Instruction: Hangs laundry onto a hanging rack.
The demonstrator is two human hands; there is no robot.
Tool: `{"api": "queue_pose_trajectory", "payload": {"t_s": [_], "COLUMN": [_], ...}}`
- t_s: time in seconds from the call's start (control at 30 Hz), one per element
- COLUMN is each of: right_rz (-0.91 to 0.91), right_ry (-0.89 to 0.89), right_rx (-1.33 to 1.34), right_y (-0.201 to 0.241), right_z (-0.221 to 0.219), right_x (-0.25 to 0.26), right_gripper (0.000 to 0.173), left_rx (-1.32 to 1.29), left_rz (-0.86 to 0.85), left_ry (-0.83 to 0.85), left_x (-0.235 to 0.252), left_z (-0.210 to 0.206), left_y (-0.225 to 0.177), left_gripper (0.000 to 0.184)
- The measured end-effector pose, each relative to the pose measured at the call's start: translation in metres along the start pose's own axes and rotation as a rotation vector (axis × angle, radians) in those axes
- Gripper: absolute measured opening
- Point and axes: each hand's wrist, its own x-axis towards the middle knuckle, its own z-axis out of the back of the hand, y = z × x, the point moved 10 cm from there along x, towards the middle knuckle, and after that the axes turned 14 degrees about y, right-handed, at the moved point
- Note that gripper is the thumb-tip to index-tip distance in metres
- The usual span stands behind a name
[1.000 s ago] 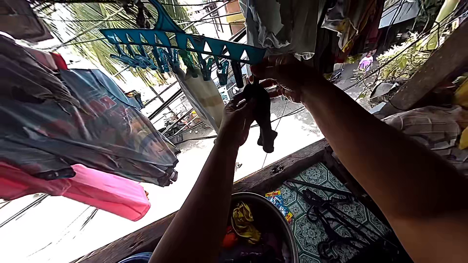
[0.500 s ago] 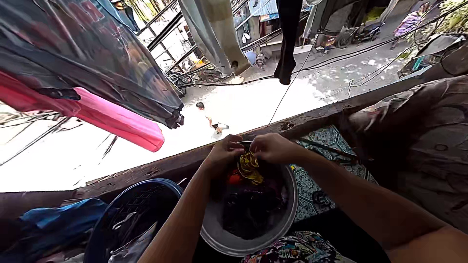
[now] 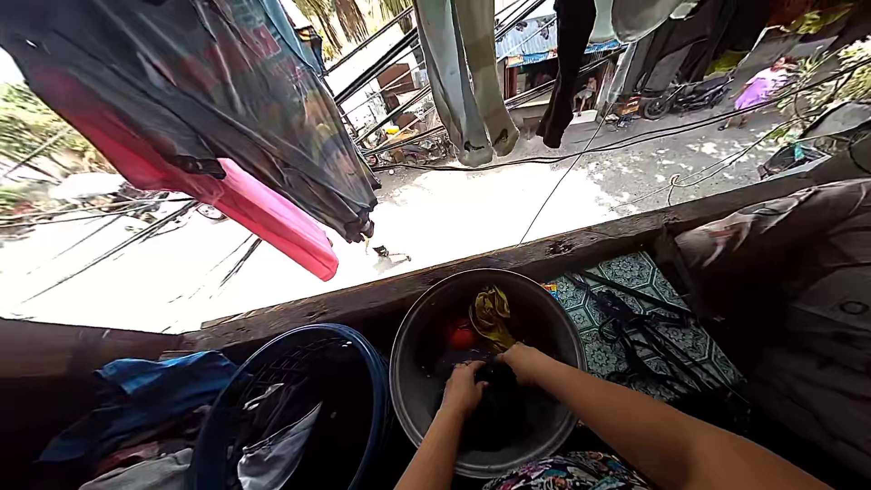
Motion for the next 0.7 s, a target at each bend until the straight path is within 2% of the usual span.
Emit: {"api": "queue_pose_trajectory", "payload": {"t_s": [0.1,0.17,0.23,0.33,0.37,0.43,0.5,0.57,0.63,0.7], "right_rz": [0.085,0.165,0.294,0.545,0.598,0.652,0.690,0.712,0.668,0.602], "right_ry": [-0.010,-0.100,-0.266,-0.429,-0.463,-0.487,-0.438,-0.446,-0.493,-0.492], "right_rx": [0.119,0.282,0.547,0.941,1.043,1.260,1.457,1.582,1.656,1.657], "right_y": [-0.002,0.005,0.015,0.024,0.025,0.024,0.027,0.032,0.030,0.025], "right_z": [0.010,0.027,0.050,0.071,0.075,0.071,0.056,0.044,0.038,0.036], "right_x": [-0.009,-0.027,-0.050,-0.072,-0.077,-0.078,-0.067,-0.058,-0.056,-0.056], "right_gripper": [0.059,0.047,0.039,0.026,0.023,0.021,0.021,0.012,0.013,0.020], "left_rx": [-0.128,-0.294,-0.644,-1.252,-1.380,-1.513,-1.348,-0.830,-0.449,-0.358], "left_rz": [-0.054,-0.096,-0.172,-0.297,-0.324,-0.366,-0.391,-0.281,-0.185,-0.230], "left_ry": [-0.031,-0.020,-0.043,-0.057,-0.078,-0.230,-0.425,-0.575,-0.570,-0.452], "left_x": [-0.008,-0.013,-0.022,-0.042,-0.048,-0.056,-0.061,-0.071,-0.079,-0.076], "left_z": [0.008,0.007,0.008,0.012,0.016,0.029,0.043,0.058,0.067,0.068], "left_y": [0.002,0.000,-0.009,-0.038,-0.046,-0.054,-0.054,-0.052,-0.054,-0.049], "left_gripper": [0.044,0.047,0.049,0.031,0.026,0.019,0.021,0.027,0.033,0.035]}}
